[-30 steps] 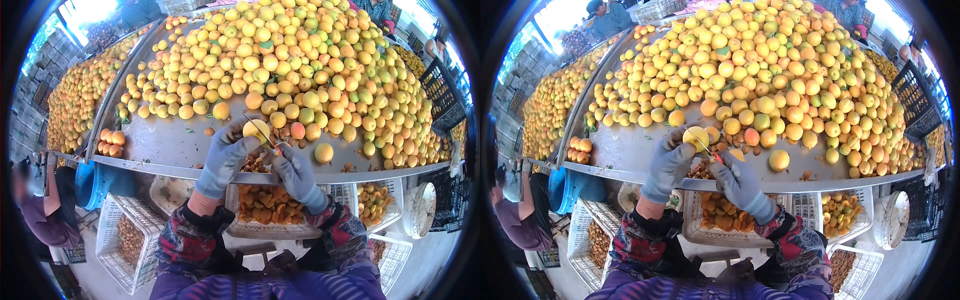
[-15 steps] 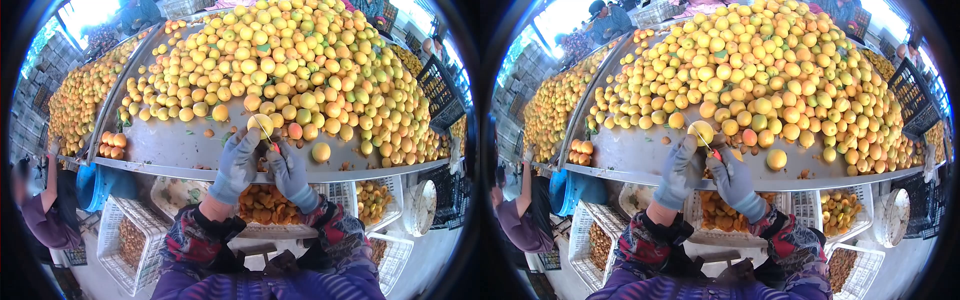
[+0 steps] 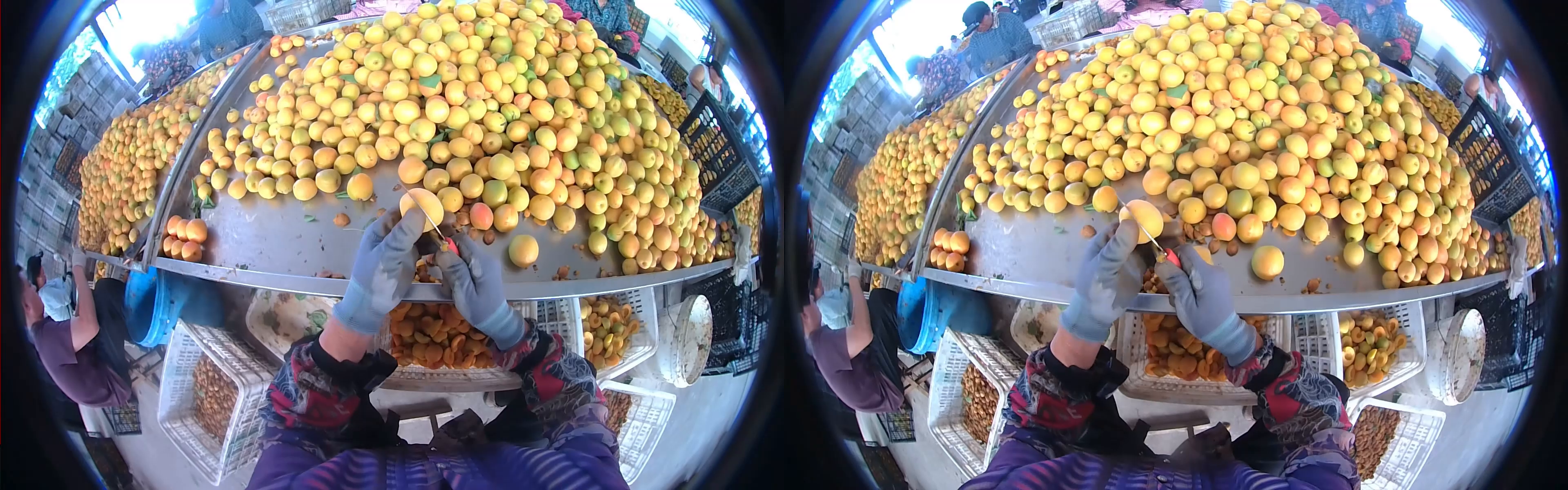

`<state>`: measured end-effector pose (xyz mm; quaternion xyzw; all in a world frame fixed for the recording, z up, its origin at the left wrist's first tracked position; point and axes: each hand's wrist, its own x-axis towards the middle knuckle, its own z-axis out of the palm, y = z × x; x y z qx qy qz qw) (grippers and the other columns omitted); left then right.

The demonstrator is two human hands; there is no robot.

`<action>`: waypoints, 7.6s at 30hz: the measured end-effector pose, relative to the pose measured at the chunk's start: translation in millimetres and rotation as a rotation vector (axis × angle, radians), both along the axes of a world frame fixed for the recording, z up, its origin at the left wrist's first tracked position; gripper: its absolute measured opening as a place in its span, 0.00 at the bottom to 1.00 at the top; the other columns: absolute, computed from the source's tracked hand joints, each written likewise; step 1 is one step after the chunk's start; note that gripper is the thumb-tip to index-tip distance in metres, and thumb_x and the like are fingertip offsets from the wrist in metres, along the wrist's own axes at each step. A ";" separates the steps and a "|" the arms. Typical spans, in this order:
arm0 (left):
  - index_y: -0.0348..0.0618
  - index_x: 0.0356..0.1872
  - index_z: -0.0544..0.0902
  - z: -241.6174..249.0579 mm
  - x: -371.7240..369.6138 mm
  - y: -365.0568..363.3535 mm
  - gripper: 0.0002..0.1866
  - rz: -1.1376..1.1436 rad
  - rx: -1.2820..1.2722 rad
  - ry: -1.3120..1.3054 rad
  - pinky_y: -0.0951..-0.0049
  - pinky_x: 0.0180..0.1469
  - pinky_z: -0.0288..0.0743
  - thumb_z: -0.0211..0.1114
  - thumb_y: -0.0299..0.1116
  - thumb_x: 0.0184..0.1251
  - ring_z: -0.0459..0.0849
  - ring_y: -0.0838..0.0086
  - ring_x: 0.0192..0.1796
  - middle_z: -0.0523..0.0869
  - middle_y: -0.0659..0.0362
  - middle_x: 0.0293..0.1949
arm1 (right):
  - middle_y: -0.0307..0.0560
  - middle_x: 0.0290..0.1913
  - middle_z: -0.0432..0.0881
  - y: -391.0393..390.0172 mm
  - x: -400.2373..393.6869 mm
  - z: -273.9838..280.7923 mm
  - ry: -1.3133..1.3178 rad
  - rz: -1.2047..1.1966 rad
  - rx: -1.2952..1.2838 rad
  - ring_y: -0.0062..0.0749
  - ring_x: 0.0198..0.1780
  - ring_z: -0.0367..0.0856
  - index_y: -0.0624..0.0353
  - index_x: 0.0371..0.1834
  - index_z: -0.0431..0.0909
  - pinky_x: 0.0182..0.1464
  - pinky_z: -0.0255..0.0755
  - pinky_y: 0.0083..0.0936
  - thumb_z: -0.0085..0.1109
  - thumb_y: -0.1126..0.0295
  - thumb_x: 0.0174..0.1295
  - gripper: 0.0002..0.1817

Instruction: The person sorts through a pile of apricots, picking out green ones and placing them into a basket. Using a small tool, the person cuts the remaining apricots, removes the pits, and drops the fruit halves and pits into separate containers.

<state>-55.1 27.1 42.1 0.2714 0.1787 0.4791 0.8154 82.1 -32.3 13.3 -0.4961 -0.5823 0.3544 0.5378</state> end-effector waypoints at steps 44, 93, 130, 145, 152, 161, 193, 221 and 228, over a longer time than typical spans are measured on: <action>0.34 0.64 0.69 4.3 3.6 -1.0 0.26 0.205 0.453 0.326 0.77 0.53 0.75 0.64 0.28 0.67 0.80 0.78 0.48 0.79 0.58 0.52 | 0.43 0.18 0.68 -1.0 11.9 -5.4 -0.046 0.005 -0.001 0.23 0.20 0.69 0.62 0.40 0.72 0.24 0.64 0.24 0.54 0.64 0.69 0.11; 0.37 0.56 0.76 -4.4 32.1 -14.7 0.21 0.068 0.221 0.428 0.78 0.44 0.81 0.67 0.32 0.64 0.84 0.77 0.40 0.84 0.57 0.43 | 0.36 0.25 0.77 -0.4 37.2 29.1 0.571 0.074 -0.279 0.13 0.15 0.68 0.59 0.48 0.75 0.15 0.58 0.09 0.55 0.55 0.67 0.18; 0.35 0.48 0.80 1.0 30.8 -13.6 0.11 -0.023 0.156 0.257 0.79 0.44 0.76 0.57 0.31 0.72 0.81 0.80 0.41 0.84 0.60 0.41 | 0.37 0.37 0.75 -8.9 33.7 25.9 0.257 0.007 -0.075 0.16 0.38 0.72 0.64 0.47 0.71 0.40 0.72 0.16 0.66 0.74 0.58 0.17; 0.33 0.43 0.83 -0.2 25.0 -7.9 0.10 0.193 0.603 0.770 0.83 0.36 0.76 0.65 0.27 0.64 0.80 0.84 0.34 0.84 0.61 0.35 | 0.45 0.30 0.81 -7.0 46.9 25.3 -0.245 -0.216 0.052 0.34 0.31 0.84 0.59 0.48 0.70 0.33 0.77 0.28 0.72 0.66 0.52 0.24; 0.30 0.44 0.83 -3.5 16.8 0.5 0.13 -0.102 0.395 0.660 0.84 0.36 0.75 0.67 0.27 0.60 0.79 0.85 0.33 0.84 0.61 0.35 | 0.52 0.29 0.80 -6.4 48.0 13.3 -0.486 -0.150 0.147 0.51 0.32 0.82 0.55 0.47 0.68 0.31 0.75 0.37 0.72 0.61 0.50 0.26; 0.30 0.47 0.79 -9.0 15.7 0.5 0.16 -0.062 0.618 0.738 0.80 0.43 0.75 0.65 0.27 0.59 0.80 0.82 0.39 0.83 0.61 0.37 | 0.51 0.26 0.79 -3.6 46.8 5.0 -0.586 -0.104 0.227 0.50 0.30 0.83 0.60 0.50 0.66 0.29 0.75 0.37 0.70 0.62 0.50 0.28; 0.35 0.61 0.73 9.2 38.4 -28.3 0.27 -0.228 0.218 0.447 0.77 0.43 0.79 0.63 0.28 0.57 0.85 0.73 0.38 0.83 0.56 0.43 | 0.31 0.17 0.58 4.1 49.1 60.4 0.822 -0.166 0.306 0.18 0.16 0.57 0.55 0.33 0.68 0.20 0.55 0.20 0.46 0.54 0.73 0.16; 0.36 0.53 0.80 -34.9 72.8 -26.4 0.17 0.014 0.191 0.293 0.82 0.42 0.75 0.66 0.26 0.62 0.81 0.81 0.40 0.84 0.61 0.43 | 0.32 0.24 0.60 36.6 74.4 3.7 1.374 -0.242 0.088 0.22 0.23 0.60 0.52 0.35 0.67 0.27 0.62 0.25 0.54 0.44 0.66 0.22; 0.42 0.51 0.77 -49.5 57.0 2.0 0.16 -0.036 -0.105 0.325 0.73 0.28 0.78 0.58 0.42 0.71 0.83 0.69 0.30 0.84 0.55 0.37 | 0.32 0.23 0.68 30.2 102.1 3.3 1.267 -0.353 0.159 0.22 0.23 0.66 0.52 0.35 0.69 0.25 0.65 0.23 0.55 0.47 0.66 0.19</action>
